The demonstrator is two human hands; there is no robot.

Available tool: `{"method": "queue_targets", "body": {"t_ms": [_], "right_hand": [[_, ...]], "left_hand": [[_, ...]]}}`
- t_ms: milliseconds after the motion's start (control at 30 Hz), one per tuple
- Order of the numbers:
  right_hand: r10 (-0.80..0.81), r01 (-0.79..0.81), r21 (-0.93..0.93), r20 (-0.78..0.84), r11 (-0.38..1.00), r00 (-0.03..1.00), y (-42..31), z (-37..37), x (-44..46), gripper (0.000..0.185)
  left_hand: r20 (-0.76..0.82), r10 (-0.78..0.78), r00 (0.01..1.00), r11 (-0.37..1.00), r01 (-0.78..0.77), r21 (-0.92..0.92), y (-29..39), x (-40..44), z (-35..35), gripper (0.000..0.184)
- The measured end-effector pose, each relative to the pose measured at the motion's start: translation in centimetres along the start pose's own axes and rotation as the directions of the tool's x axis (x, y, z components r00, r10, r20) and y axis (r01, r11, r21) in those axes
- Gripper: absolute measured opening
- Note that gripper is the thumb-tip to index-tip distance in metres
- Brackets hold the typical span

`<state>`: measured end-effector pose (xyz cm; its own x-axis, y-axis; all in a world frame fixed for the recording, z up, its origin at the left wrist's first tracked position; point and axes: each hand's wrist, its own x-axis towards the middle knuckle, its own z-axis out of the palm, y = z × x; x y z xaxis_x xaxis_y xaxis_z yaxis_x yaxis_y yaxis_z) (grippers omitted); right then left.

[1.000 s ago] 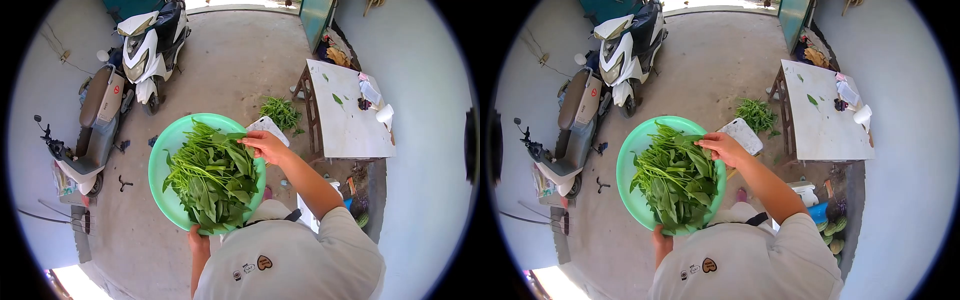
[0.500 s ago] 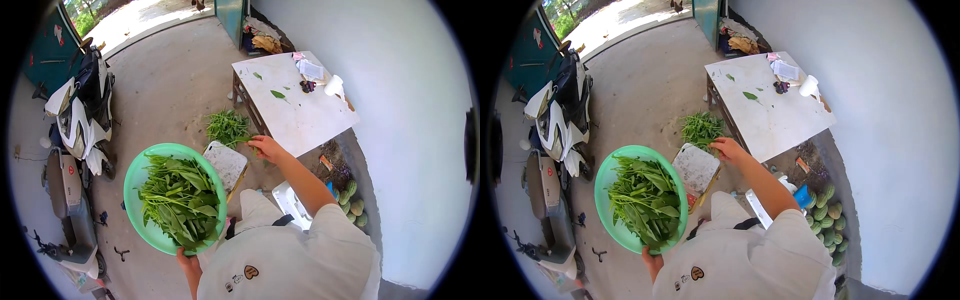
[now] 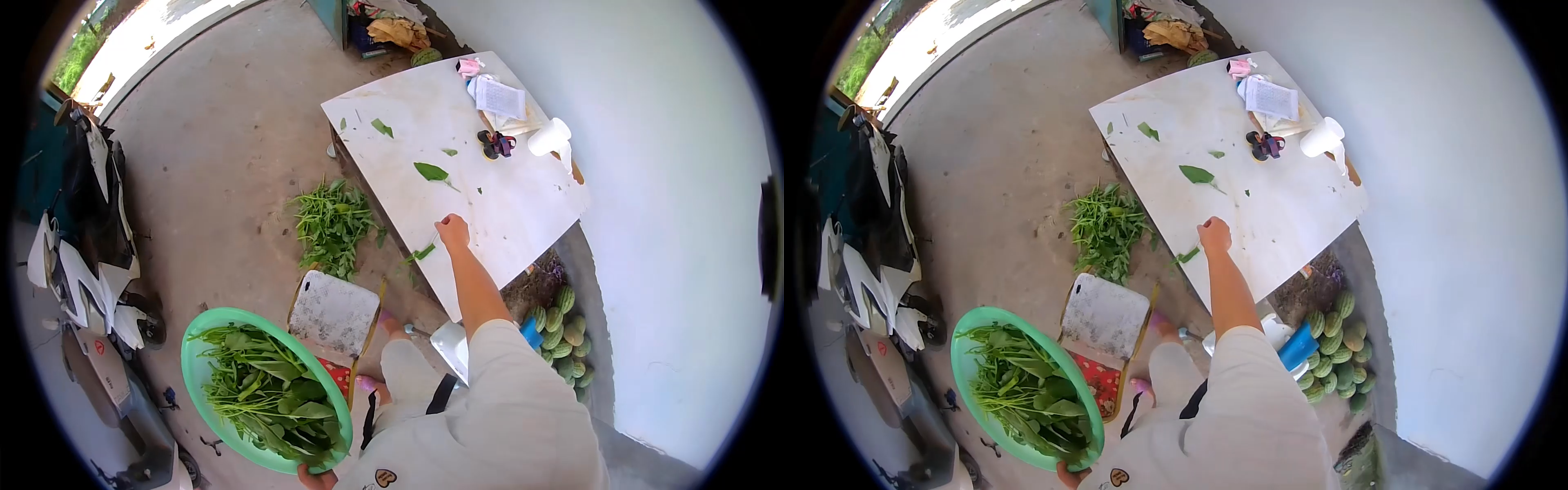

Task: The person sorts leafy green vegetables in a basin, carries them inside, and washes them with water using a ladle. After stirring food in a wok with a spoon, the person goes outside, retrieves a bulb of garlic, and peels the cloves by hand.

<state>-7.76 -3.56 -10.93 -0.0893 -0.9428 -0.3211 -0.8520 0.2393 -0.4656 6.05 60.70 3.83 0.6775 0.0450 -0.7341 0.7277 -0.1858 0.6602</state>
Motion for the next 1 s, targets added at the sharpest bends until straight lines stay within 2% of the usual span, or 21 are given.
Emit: {"method": "queue_targets", "body": {"t_ms": [33,67,133,167,200,233,267,333,367,400,433,500,567,600,667,733,767,833,867,933,1000], "right_hand": [[0.012,-0.015,-0.069,-0.044,0.997,0.999,-0.8,-0.2,1.2,0.022],[0.023,-0.026,-0.079,-0.039,0.997,0.999,-1.5,-0.1,2.5,0.022],[0.02,-0.032,-0.103,-0.107,0.994,0.994,-2.4,0.6,4.8,0.015],[0.065,-0.068,-0.031,-0.094,0.997,0.993,-2.6,1.0,6.0,0.015],[0.078,-0.082,-0.039,-0.09,0.996,0.993,-2.4,1.3,6.8,0.015],[0.116,-0.114,0.023,-0.176,0.993,0.978,-2.3,1.5,7.6,0.015],[0.157,-0.139,0.087,-0.257,0.986,0.954,-2.0,1.7,8.1,0.015],[0.186,-0.177,0.06,-0.266,0.982,0.946,-1.1,1.5,8.5,0.016],[0.206,-0.202,0.042,-0.282,0.978,0.937,-0.6,1.3,8.8,0.017],[0.208,-0.205,0.039,-0.279,0.978,0.937,0.0,1.3,9.5,0.017],[0.157,-0.161,0.01,-0.291,0.987,0.944,0.7,1.5,10.1,0.018],[0.108,-0.119,-0.02,-0.297,0.993,0.949,1.6,1.3,10.9,0.018],[0.016,-0.032,-0.122,-0.131,0.992,0.991,2.2,1.0,11.6,0.018],[0.021,-0.037,-0.123,-0.13,0.992,0.991,2.5,1.2,11.9,0.018],[-0.096,0.069,-0.24,-0.104,0.968,0.99,2.5,1.4,12.1,0.013],[-0.149,0.119,-0.259,-0.101,0.959,0.984,2.2,1.0,11.7,0.012],[-0.204,0.17,-0.277,-0.098,0.946,0.974,1.8,0.8,11.3,0.01],[-0.26,0.224,-0.247,-0.122,0.943,0.958,1.1,0.6,10.7,0.01],[-0.311,0.276,-0.218,-0.149,0.936,0.939,0.7,0.4,10.2,0.01],[-0.365,0.335,-0.215,-0.118,0.917,0.924,-0.7,0.0,9.4,0.01],[-0.43,0.407,-0.204,-0.087,0.891,0.899,-2.8,-0.5,8.2,0.01]], "left_hand": [[0.015,0.19,0.982,0.93,-0.185,0.316,-1.3,0.7,-0.6,0.05],[0.013,0.18,0.984,0.929,-0.174,0.327,-1.2,1.0,0.2,0.05],[-0.154,-0.032,0.988,0.994,0.048,0.098,-0.1,1.0,1.5,0.047],[-0.152,-0.038,0.988,0.993,0.054,0.106,0.2,1.2,2.3,0.047],[-0.132,-0.009,0.991,0.977,0.037,0.211,0.5,1.0,2.7,0.046],[-0.107,0.016,0.994,0.95,0.018,0.312,0.6,0.8,3.3,0.045],[-0.11,0.01,0.994,0.947,0.026,0.322,0.8,0.6,3.9,0.045],[0.024,0.156,0.987,0.906,-0.153,0.396,1.3,0.1,5.0,0.034],[0.022,0.153,0.988,0.903,-0.149,0.402,1.9,0.1,5.7,0.034],[-0.048,0.017,0.999,0.979,-0.007,0.206,2.6,0.3,6.7,0.029],[-0.088,-0.129,0.988,0.992,0.129,-0.007,3.1,0.3,7.5,0.025],[-0.092,-0.154,0.984,0.988,0.153,-0.022,3.7,0.1,8.4,0.023],[-0.096,-0.182,0.979,0.983,0.18,-0.034,4.6,-0.5,9.4,0.022],[-0.126,-0.207,0.97,0.978,0.199,-0.068,5.3,-0.8,10.4,0.022],[-0.154,-0.231,0.961,0.971,0.218,-0.101,5.7,-1.1,11.2,0.022],[-0.099,-0.097,0.99,0.995,0.098,0.005,5.8,-1.4,11.5,0.024],[-0.099,-0.097,0.99,0.995,0.098,0.003,5.8,-1.8,11.8,0.024],[-0.007,0.128,0.992,0.972,-0.124,0.202,5.8,-2.7,12.4,0.032],[-0.008,0.131,0.991,0.972,-0.127,0.198,5.7,-2.5,11.9,0.032],[0.002,0.041,0.999,0.993,-0.041,0.11,4.9,-1.7,10.6,0.041],[0.03,0.073,0.997,0.993,-0.075,0.092,4.6,-1.8,10.3,0.043]]}}
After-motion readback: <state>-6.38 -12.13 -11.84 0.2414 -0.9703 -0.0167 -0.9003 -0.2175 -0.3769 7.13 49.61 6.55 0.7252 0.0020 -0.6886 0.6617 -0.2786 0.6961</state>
